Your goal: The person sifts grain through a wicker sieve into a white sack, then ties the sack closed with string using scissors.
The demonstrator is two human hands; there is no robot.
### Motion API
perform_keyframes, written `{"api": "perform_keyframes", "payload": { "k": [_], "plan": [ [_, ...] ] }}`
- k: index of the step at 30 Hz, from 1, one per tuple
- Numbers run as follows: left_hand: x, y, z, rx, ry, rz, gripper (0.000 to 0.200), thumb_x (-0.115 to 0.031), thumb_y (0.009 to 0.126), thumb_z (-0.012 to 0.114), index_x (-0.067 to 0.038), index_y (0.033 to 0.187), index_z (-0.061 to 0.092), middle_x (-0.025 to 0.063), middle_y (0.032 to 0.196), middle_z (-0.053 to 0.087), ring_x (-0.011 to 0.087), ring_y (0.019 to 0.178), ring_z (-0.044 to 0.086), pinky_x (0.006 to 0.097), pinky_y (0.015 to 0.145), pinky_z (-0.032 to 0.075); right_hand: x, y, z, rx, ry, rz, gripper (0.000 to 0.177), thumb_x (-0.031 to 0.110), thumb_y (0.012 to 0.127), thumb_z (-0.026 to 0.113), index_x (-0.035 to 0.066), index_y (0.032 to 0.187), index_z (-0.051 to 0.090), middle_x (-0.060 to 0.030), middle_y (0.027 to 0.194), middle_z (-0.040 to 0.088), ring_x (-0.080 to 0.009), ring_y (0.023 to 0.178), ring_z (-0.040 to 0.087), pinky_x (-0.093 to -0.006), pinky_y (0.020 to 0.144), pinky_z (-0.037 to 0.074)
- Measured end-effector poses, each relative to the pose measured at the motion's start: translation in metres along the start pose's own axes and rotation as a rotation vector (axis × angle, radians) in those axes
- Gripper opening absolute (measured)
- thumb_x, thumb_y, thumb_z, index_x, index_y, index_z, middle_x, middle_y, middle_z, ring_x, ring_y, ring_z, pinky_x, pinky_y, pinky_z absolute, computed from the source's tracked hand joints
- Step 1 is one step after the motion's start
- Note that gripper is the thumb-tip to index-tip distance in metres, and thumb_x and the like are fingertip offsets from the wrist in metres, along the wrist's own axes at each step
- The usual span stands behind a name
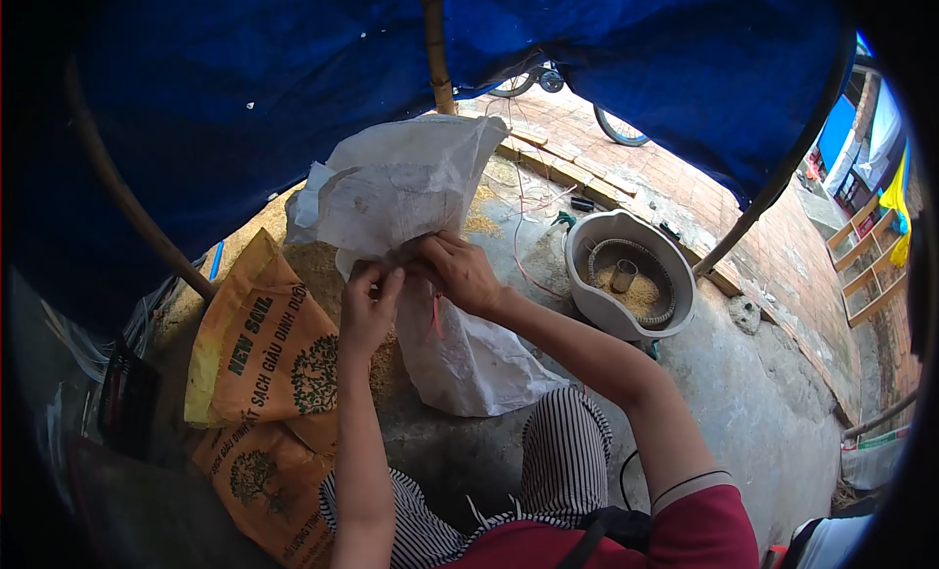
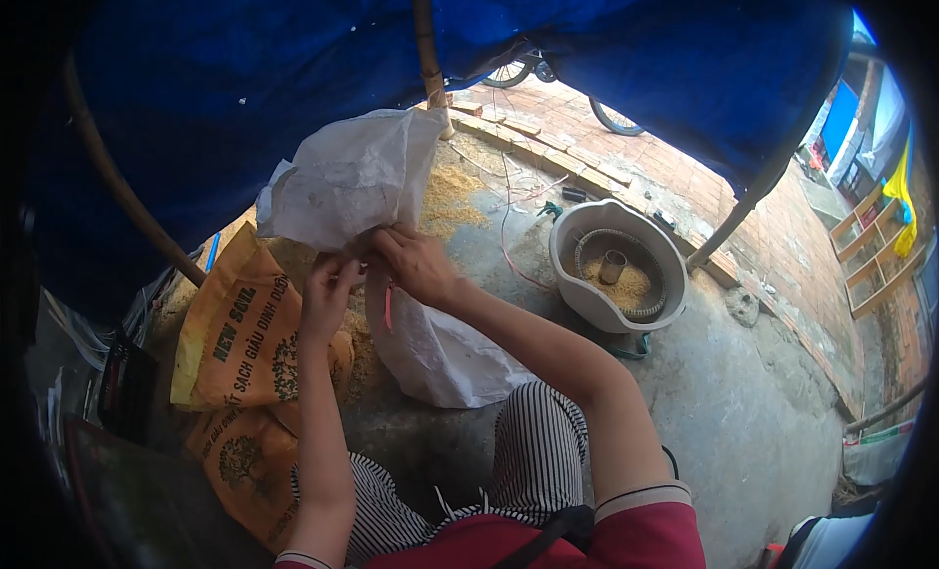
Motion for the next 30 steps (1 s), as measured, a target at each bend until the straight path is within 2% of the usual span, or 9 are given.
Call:
{"api": "perform_keyframes", "payload": {
  "k": [4,6,12,16,18,20,26,29,30],
  "plan": [
    [-0.015,-0.004,0.015,-0.085,-0.067,-0.11,0.035,-0.031,0.087,0.052,0.003,0.083,0.055,0.0045,0.072,0.051,0.0104,0.065,0.048,0.0249,0.055,0.04,0.012,-0.001,0.006,-0.127,-0.007,-0.034,0.019,0.013,0.072,0.059,0.007,0.089,0.053,-0.0074,0.084,0.054,-0.026,0.081,0.055,-0.0347,0.064,0.047],
    [-0.021,-0.007,0.017,-0.151,-0.263,-0.344,0.033,-0.031,0.087,0.053,0.002,0.083,0.059,0.001,0.069,0.05,0.0084,0.06,0.045,0.0226,0.052,0.036,0.017,0.004,0.002,-0.138,-0.017,-0.077,0.02,0.011,0.071,0.059,0.007,0.09,0.053,-0.0074,0.084,0.053,-0.0264,0.081,0.054,-0.0348,0.065,0.047],
    [-0.014,-0.007,0.011,-0.202,-0.741,-0.391,0.019,-0.02,0.083,0.06,-0.003,0.089,0.064,-0.0036,0.072,0.052,0.004,0.055,0.041,0.0208,0.048,0.033,0.015,0.002,0.002,-0.129,-0.016,-0.134,0.026,0.009,0.069,0.061,0.008,0.093,0.052,-0.0071,0.085,0.051,-0.0276,0.082,0.052,-0.0354,0.067,0.045],
    [-0.019,-0.007,0.006,-0.168,-0.655,-0.266,0.018,-0.018,0.084,0.059,-0.002,0.09,0.063,-0.0017,0.073,0.054,0.0046,0.059,0.047,0.0208,0.05,0.038,0.015,0.003,0.003,-0.156,0.0,-0.146,0.025,0.011,0.069,0.064,0.009,0.091,0.053,-0.0066,0.085,0.051,-0.0259,0.081,0.053,-0.036,0.064,0.046],
    [-0.023,-0.009,0.004,-0.269,-0.187,-0.017,0.019,-0.018,0.086,0.058,0.0,0.092,0.062,-0.0001,0.072,0.056,0.006,0.066,0.054,0.0208,0.055,0.043,0.019,0.002,0.0,-0.13,-0.037,-0.157,0.024,0.011,0.07,0.064,0.009,0.09,0.053,-0.0063,0.083,0.051,-0.0251,0.079,0.053,-0.0359,0.062,0.046],
    [-0.027,-0.01,0.002,-0.27,-0.091,0.015,0.021,-0.018,0.087,0.056,0.002,0.091,0.061,0.002,0.072,0.058,0.0075,0.07,0.057,0.0215,0.06,0.046,0.019,-0.004,-0.001,-0.099,-0.072,-0.163,0.022,0.011,0.07,0.065,0.008,0.089,0.053,-0.0061,0.081,0.051,-0.0244,0.077,0.053,-0.0358,0.061,0.046],
    [-0.012,-0.006,0.003,-0.293,-0.313,-0.04,0.021,-0.018,0.09,0.05,0.0,0.082,0.058,0.0041,0.075,0.057,0.0091,0.063,0.056,0.0216,0.055,0.046,0.005,-0.026,-0.005,0.018,-0.136,-0.122,0.02,0.011,0.069,0.065,0.006,0.083,0.051,-0.0057,0.074,0.05,-0.0248,0.069,0.053,-0.0353,0.058,0.046],
    [0.009,-0.005,0.004,-0.337,-0.735,-0.234,0.022,-0.022,0.092,0.045,-0.006,0.081,0.055,0.0028,0.075,0.056,0.0115,0.066,0.053,0.0245,0.059,0.044,-0.002,-0.043,-0.006,0.098,-0.157,-0.133,0.016,0.012,0.076,0.061,0.005,0.081,0.048,-0.0085,0.07,0.048,-0.024,0.065,0.053,-0.0347,0.055,0.045],
    [0.012,-0.005,0.007,-0.297,-0.855,-0.31,0.02,-0.021,0.092,0.045,-0.007,0.081,0.054,0.0031,0.077,0.055,0.0129,0.07,0.054,0.0264,0.062,0.044,-0.005,-0.048,-0.007,0.089,0.019,0.049,0.015,0.009,0.078,0.06,0.004,0.081,0.046,-0.0092,0.066,0.051,-0.0234,0.061,0.054,-0.0336,0.052,0.044]
  ]
}}
Point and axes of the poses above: each hand's wrist, its own y-axis towards the middle knuckle, its own z-axis out of the palm, x = y × z, the point moved 2 cm from there along y, towards the middle knuckle
